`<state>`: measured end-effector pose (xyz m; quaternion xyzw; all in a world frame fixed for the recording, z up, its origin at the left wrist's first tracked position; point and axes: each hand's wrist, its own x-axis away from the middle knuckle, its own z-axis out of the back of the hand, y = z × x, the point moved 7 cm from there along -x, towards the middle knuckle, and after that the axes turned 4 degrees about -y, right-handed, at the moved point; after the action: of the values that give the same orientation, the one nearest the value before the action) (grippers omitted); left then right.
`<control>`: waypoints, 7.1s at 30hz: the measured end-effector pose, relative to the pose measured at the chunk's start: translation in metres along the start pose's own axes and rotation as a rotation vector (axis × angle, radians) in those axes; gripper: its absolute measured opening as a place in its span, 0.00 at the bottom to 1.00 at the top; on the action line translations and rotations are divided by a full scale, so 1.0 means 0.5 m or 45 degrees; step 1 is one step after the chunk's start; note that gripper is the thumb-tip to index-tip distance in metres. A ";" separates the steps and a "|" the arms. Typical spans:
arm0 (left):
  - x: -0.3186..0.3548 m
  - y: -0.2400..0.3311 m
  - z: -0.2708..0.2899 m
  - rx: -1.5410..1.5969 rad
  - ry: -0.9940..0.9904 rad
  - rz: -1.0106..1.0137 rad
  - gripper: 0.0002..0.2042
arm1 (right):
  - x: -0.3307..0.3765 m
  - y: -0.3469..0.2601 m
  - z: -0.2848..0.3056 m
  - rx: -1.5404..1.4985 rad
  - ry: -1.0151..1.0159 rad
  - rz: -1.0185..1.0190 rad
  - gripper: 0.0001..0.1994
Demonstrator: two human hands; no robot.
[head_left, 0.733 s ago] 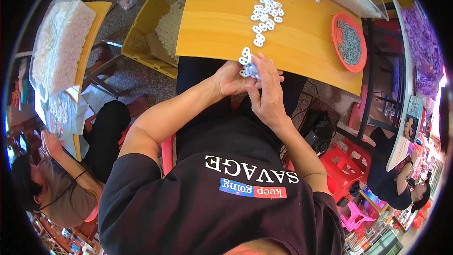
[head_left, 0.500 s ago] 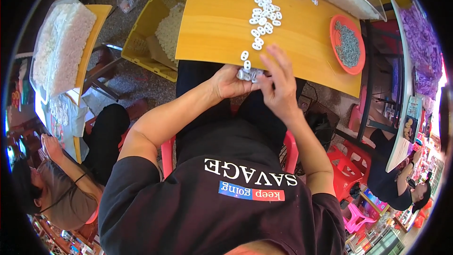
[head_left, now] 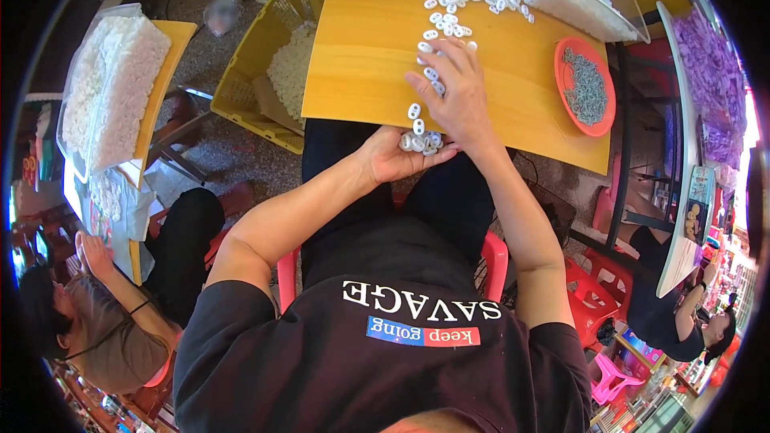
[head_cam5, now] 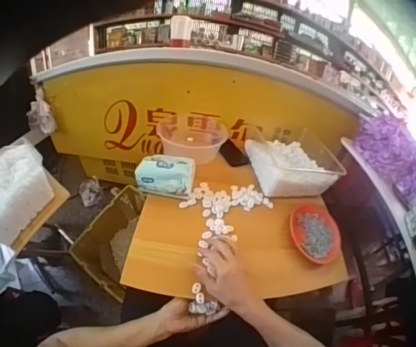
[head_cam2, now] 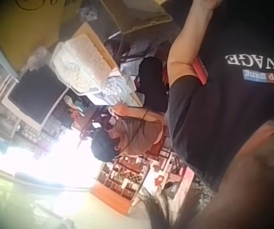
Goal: Assembling small plastic buttons by manually inserting pins into them.
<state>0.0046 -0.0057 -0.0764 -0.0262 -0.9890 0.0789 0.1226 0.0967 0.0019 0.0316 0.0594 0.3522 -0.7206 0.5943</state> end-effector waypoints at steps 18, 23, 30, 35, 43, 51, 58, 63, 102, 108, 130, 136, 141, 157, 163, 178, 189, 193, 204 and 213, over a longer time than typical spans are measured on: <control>0.009 0.010 0.008 -0.253 0.039 -0.010 0.21 | 0.001 -0.056 -0.033 0.064 -0.214 0.074 0.32; 0.014 0.006 -0.003 -0.302 -0.009 -0.032 0.21 | 0.029 -0.087 -0.012 0.041 -0.309 0.197 0.31; 0.013 0.015 0.006 -0.081 -0.104 -0.128 0.16 | 0.070 -0.096 -0.015 -0.115 -0.273 0.359 0.14; 0.022 0.020 0.015 -0.155 -0.021 -0.154 0.15 | 0.087 -0.106 -0.008 -0.181 -0.246 0.467 0.10; 0.025 0.021 0.043 -0.164 -0.014 -0.045 0.18 | 0.116 -0.137 -0.006 -0.297 -0.262 0.700 0.10; 0.032 0.013 0.025 -0.218 0.073 -0.083 0.16 | 0.125 -0.143 0.002 -0.341 -0.320 0.715 0.10; 0.012 0.008 0.002 0.014 0.083 -0.111 0.21 | 0.062 -0.029 0.071 0.126 0.026 0.229 0.09; 0.000 0.003 0.022 0.088 0.042 -0.010 0.25 | 0.035 0.051 0.043 -0.108 0.059 -0.133 0.18; 0.018 0.016 0.021 -0.108 0.080 -0.132 0.11 | 0.139 -0.120 -0.008 -0.101 -0.013 0.295 0.11; 0.015 0.002 -0.005 -0.281 -0.001 -0.051 0.20 | 0.164 -0.133 -0.009 -0.195 -0.087 0.377 0.12; 0.035 -0.053 0.079 0.236 -0.009 0.057 0.14 | 0.205 -0.167 0.104 -0.151 0.182 0.176 0.06; 0.038 -0.126 -0.025 0.326 0.101 0.129 0.15 | 0.234 -0.122 0.201 -0.094 0.361 -0.083 0.12; -0.024 -0.124 -0.132 0.132 0.109 0.003 0.15 | 0.226 -0.075 0.217 -0.364 0.574 -0.371 0.17; -0.221 0.021 -0.362 -1.869 -0.035 -1.256 0.14 | -0.015 0.162 0.151 -1.874 1.230 -0.611 0.23; -0.241 0.004 -0.405 -2.507 -0.234 -1.410 0.20 | -0.013 0.192 0.132 -1.771 1.021 -0.494 0.24; -0.271 0.022 -0.416 -1.843 -0.260 -1.092 0.28 | -0.026 0.226 0.124 -2.573 1.326 -0.541 0.15; -0.290 0.037 -0.435 -1.211 -0.302 -1.051 0.30 | -0.027 0.260 0.109 -2.917 1.448 -0.541 0.12; -0.296 0.048 -0.439 -1.181 -0.162 -1.100 0.31 | -0.025 0.270 0.099 -2.964 1.457 -0.537 0.12; -0.264 0.021 -0.495 -1.486 -0.381 -1.503 0.26 | -0.025 0.307 0.144 -3.304 1.661 -0.378 0.13; -0.216 0.070 -0.365 -1.887 -0.206 -1.365 0.23 | -0.041 0.393 0.445 -2.941 1.817 -0.023 0.11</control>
<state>0.1555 0.0484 0.0668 0.3697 -0.6719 -0.6413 0.0250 0.3529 -0.1191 0.1217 -0.1137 0.9793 0.1671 -0.0105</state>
